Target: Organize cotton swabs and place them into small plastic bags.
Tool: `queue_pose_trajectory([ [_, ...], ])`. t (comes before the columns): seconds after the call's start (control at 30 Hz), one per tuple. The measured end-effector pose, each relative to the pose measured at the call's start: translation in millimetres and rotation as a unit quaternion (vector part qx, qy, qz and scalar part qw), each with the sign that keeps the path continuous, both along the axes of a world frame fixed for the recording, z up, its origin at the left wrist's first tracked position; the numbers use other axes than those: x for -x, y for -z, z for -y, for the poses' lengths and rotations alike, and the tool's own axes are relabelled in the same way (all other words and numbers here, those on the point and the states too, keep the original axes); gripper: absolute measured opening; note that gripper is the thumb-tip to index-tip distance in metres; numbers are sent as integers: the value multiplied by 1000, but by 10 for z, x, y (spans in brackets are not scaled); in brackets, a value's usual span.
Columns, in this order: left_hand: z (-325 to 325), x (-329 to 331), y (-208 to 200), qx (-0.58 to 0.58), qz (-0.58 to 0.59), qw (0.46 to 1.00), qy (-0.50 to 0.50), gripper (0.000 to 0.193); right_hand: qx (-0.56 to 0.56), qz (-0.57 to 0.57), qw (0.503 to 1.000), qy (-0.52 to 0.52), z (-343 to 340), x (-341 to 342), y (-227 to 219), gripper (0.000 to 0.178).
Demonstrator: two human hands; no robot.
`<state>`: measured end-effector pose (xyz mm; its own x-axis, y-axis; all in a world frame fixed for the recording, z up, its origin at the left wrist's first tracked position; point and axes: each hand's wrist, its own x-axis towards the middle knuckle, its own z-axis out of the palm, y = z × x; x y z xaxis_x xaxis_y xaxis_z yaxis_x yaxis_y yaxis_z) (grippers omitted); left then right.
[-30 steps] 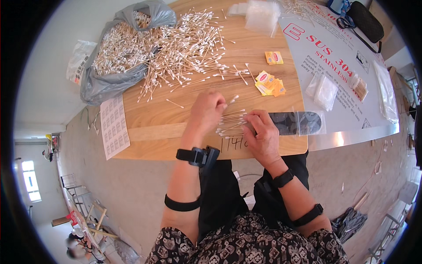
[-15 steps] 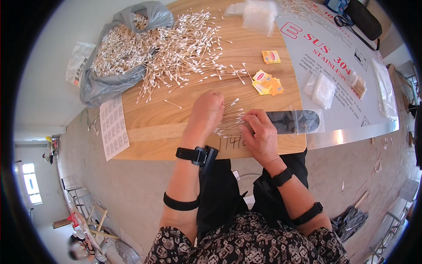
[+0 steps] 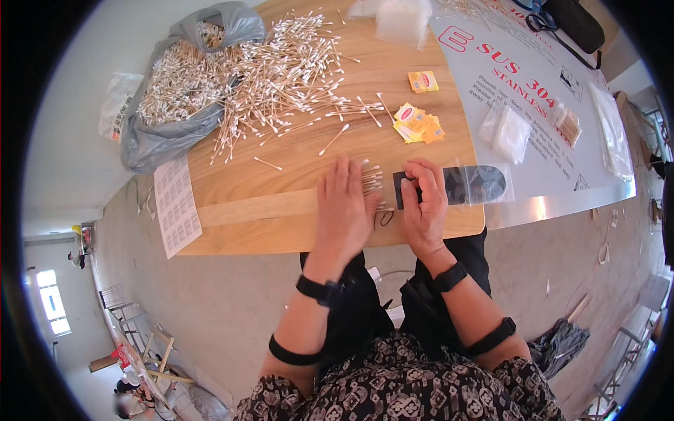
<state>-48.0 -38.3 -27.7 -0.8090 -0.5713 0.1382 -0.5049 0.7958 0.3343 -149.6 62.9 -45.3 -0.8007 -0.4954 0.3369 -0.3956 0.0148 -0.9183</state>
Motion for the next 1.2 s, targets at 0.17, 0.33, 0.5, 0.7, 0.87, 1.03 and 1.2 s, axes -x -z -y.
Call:
queue_pose_trajectory([
  [0.17, -297, -121, -14, 5, 61, 997, 44, 73, 8, -10, 1000, 0, -18, 17, 4, 20],
  [0.33, 87, 135, 59, 52, 84, 993, 64, 82, 26, 11, 1000, 8, 2, 16, 30, 17],
  [0.5, -200, 67, 24, 50, 83, 994, 53, 85, 38, 32, 999, 17, -44, 65, 42, 14],
  [0.7, -155, 175, 42, 37, 86, 995, 19, 85, 50, 79, 996, 12, -21, 50, 1, 13],
  [0.87, -12, 357, 122, 60, 34, 998, 7, 82, 106, 152, 983, 7, -14, 64, 57, 14],
  [1.03, -132, 122, 113, 37, 35, 998, 44, 71, 57, 121, 990, -47, -4, 169, -66, 19],
  [1.2, 7, 98, 236, -100, -130, 986, -9, 61, 25, -5, 996, -88, 271, 404, -63, 24],
])
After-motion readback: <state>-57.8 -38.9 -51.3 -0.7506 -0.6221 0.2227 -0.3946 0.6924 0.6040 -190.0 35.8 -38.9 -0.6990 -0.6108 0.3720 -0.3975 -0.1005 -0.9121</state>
